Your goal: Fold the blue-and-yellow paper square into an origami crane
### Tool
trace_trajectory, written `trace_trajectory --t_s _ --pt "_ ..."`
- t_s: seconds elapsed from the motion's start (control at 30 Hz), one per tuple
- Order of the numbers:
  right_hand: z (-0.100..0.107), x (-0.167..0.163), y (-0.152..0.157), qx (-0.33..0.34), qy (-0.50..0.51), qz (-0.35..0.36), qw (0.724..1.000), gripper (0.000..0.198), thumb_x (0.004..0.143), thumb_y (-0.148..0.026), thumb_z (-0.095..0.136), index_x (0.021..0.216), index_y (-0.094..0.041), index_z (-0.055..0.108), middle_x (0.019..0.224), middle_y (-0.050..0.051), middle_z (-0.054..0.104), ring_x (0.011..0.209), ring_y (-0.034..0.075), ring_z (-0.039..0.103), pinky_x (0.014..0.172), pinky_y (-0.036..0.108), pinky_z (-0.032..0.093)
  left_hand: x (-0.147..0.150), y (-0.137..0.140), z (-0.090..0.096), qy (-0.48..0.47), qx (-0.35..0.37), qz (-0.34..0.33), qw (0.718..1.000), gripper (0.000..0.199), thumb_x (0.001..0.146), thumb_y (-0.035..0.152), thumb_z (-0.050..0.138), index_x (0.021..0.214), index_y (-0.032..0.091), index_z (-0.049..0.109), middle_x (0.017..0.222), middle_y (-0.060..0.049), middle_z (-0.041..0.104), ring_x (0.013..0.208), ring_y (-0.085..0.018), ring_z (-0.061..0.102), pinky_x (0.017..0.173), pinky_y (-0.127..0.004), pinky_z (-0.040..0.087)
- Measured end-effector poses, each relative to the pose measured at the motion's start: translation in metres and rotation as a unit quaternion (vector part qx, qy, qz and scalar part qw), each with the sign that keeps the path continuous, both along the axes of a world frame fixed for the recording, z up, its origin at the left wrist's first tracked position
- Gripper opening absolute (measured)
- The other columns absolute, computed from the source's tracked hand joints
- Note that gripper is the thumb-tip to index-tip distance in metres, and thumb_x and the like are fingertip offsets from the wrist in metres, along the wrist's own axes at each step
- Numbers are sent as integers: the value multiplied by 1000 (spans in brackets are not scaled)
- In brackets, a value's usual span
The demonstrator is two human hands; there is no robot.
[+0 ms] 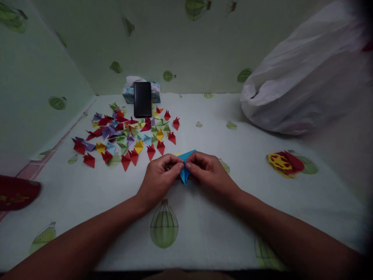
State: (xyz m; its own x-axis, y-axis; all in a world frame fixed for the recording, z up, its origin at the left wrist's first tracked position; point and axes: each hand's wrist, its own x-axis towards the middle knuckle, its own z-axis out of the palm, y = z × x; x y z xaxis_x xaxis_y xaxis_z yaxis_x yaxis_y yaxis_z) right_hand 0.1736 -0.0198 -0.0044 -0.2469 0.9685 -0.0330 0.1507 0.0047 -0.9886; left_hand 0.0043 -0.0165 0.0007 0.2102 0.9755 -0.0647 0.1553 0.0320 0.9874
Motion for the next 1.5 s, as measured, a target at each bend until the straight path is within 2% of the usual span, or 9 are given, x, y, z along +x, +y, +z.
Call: trace_trajectory --t_s 0.33,0.57,0.87,1.03,1.5 --pt "-1 -1 0 52 -63 -11 997 21 85 -29 55 67 -19 51 64 -2 49 62 12 42 58 27 34 0 -1 0 27 24 -16 999 19 84 34 65 80 15 68 70 -1 64 62 -12 54 56 -23 44" --pt "-1 -2 -1 22 -30 14 999 21 84 -34 59 69 -20 52 66 -2 50 61 12 42 56 27 33 -1 0 -1 60 61 6 996 19 85 32 63 76 16 66 66 0 62 59 -11 52 54 -23 42" --pt "0 -3 0 -24 3 5 1000 21 80 -32 62 67 -20 52 63 -3 50 57 11 42 55 26 33 0 1 2 -9 -24 -23 999 27 82 41 66 77 15 65 57 2 57 50 -10 51 49 -22 43" --pt "0 -1 -1 -40 20 4 999 22 82 -32 62 67 -20 51 61 -4 48 56 11 43 54 26 32 2 3 3 -37 -55 -16 998 23 75 36 72 81 14 66 61 2 59 52 -10 53 49 -22 45" --pt "3 -1 -2 -52 42 8 998 18 80 -30 61 69 -20 51 61 -4 49 55 11 43 55 27 33 1 2 4 -50 -57 -19 997 23 75 37 71 76 16 64 60 3 57 51 -9 51 49 -22 44"
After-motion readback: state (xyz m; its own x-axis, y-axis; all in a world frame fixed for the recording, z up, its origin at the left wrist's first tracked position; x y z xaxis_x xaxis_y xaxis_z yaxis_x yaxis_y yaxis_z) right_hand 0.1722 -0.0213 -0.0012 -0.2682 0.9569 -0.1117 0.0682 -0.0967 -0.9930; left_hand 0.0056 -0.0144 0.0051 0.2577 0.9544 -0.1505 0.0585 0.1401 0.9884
